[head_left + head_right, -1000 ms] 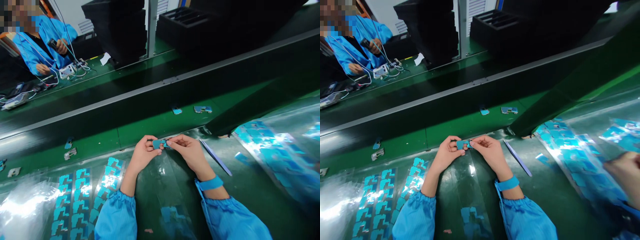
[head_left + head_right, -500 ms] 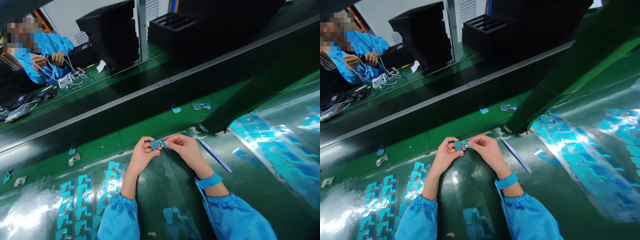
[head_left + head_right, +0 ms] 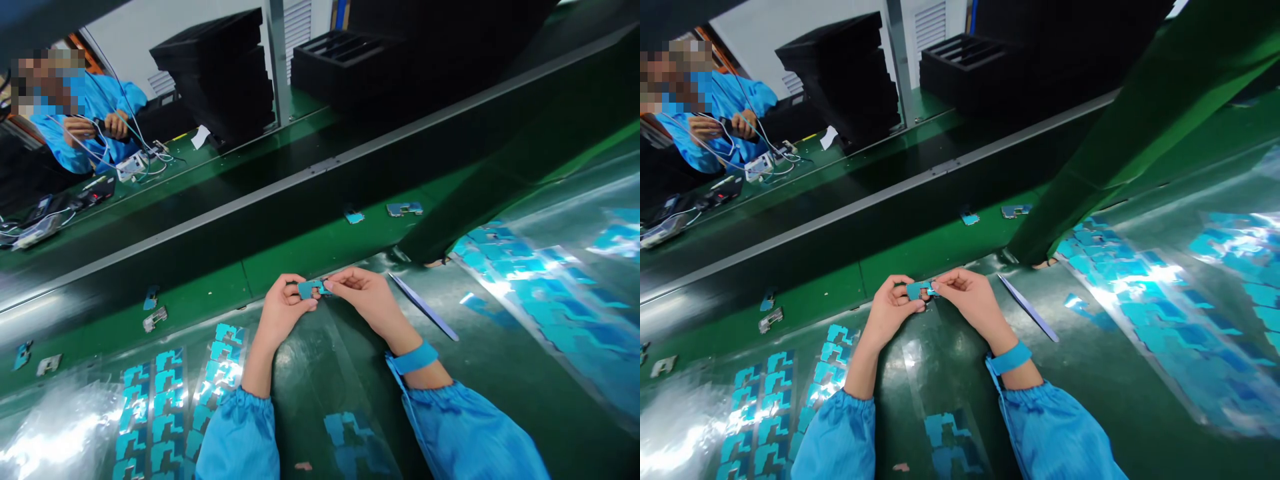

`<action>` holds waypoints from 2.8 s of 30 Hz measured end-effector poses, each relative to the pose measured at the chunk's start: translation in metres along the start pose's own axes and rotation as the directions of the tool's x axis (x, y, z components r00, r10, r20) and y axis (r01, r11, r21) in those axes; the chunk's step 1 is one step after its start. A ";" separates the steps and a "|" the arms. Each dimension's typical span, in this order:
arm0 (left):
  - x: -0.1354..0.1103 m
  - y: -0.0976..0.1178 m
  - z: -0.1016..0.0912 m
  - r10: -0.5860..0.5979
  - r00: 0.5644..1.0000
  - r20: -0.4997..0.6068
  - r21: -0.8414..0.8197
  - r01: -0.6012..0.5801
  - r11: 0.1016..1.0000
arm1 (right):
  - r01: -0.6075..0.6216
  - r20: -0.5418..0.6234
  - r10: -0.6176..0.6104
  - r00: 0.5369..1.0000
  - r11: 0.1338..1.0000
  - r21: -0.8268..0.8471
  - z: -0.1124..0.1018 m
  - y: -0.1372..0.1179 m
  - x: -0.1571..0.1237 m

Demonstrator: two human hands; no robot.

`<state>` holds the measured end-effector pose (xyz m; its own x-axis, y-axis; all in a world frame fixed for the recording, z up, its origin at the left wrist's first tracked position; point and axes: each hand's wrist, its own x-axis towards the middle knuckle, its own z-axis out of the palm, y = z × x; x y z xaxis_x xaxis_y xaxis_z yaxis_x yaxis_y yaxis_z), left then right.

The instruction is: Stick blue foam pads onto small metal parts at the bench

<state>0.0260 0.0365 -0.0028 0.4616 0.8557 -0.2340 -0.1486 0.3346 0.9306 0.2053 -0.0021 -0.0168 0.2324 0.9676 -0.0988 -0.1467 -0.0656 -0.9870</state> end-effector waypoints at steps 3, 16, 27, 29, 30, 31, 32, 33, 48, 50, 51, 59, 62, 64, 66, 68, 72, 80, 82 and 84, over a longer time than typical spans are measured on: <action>0.000 0.001 0.001 -0.016 1.000 -0.019 -0.007 0.016 1.000 | 0.009 -0.010 -0.009 1.000 1.000 0.002 0.000 -0.001 0.000; 0.000 -0.001 0.001 -0.009 0.998 -0.054 0.050 0.011 0.999 | 0.007 -0.031 -0.006 0.999 0.999 0.033 0.001 0.000 0.002; -0.001 -0.002 0.003 0.004 0.998 -0.068 0.074 0.001 0.997 | -0.004 -0.041 0.006 0.999 0.999 0.042 0.000 0.002 0.002; -0.002 -0.001 0.004 0.005 0.998 -0.069 0.070 0.000 0.998 | -0.006 -0.036 0.007 0.999 0.999 0.035 0.000 0.001 0.002; -0.002 -0.001 0.004 0.003 0.998 -0.069 0.069 0.001 0.998 | -0.005 -0.036 0.007 0.999 0.999 0.031 0.000 0.000 0.002; -0.002 0.000 0.004 0.002 0.998 -0.069 0.070 0.003 0.998 | -0.005 -0.038 0.006 0.999 1.000 0.029 0.000 0.000 0.002; -0.002 0.000 0.005 0.000 0.997 -0.071 0.073 0.005 0.997 | -0.006 -0.041 0.007 0.999 1.000 0.028 0.000 0.000 0.002; -0.002 0.000 0.005 -0.001 0.997 -0.073 0.076 0.007 0.997 | -0.008 -0.043 0.009 0.999 1.000 0.026 0.000 0.000 0.002; -0.001 -0.005 0.003 0.006 0.996 -0.092 0.092 0.002 0.996 | 0.011 -0.054 -0.012 0.998 1.000 -0.011 0.002 0.000 0.003; -0.001 -0.005 0.003 0.005 0.996 -0.091 0.093 0.004 0.996 | 0.012 -0.060 -0.012 0.998 1.000 -0.013 0.002 0.001 0.003; -0.001 -0.005 0.003 0.004 0.996 -0.091 0.095 0.004 0.996 | 0.012 -0.062 -0.013 0.998 1.000 -0.013 0.002 0.002 0.004; -0.002 -0.005 0.003 0.010 0.996 -0.089 0.109 -0.001 0.994 | 0.012 -0.055 -0.013 0.998 1.000 -0.014 0.002 0.005 0.005; -0.001 -0.005 0.002 0.005 0.997 -0.082 0.111 0.004 0.994 | 0.012 -0.060 -0.013 0.998 1.000 -0.014 0.002 0.005 0.005; -0.001 -0.004 0.002 0.002 0.997 -0.079 0.114 0.007 0.993 | 0.011 -0.063 -0.012 0.998 1.000 -0.016 0.003 0.005 0.005; -0.001 -0.004 0.002 0.003 0.997 -0.080 0.116 0.007 0.993 | 0.012 -0.061 -0.013 0.998 1.000 -0.022 0.003 0.005 0.004; -0.001 -0.004 0.002 0.003 0.997 -0.079 0.118 0.006 0.993 | 0.017 -0.056 -0.019 0.998 0.999 -0.032 0.003 0.006 0.004; -0.001 -0.003 0.003 0.002 0.997 -0.076 0.128 0.008 0.992 | 0.036 -0.059 -0.041 0.997 0.997 -0.072 0.003 0.005 0.004; -0.002 -0.002 0.002 -0.001 0.997 -0.075 0.154 0.012 0.988 | 0.084 -0.088 -0.100 0.991 0.981 -0.176 0.009 0.008 0.004; -0.003 -0.001 0.003 -0.001 0.997 -0.076 0.163 0.013 0.986 | 0.108 -0.118 -0.139 0.983 0.966 -0.235 0.012 0.010 0.003; -0.004 0.000 0.003 0.005 0.997 -0.076 0.173 0.008 0.985 | 0.126 -0.115 -0.164 0.980 0.951 -0.281 0.014 0.012 0.002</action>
<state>0.0274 0.0321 -0.0010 0.3926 0.8851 -0.2500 0.0085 0.2683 0.9633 0.1908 0.0026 -0.0269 0.3626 0.9306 0.0503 0.1599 -0.0090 -0.9871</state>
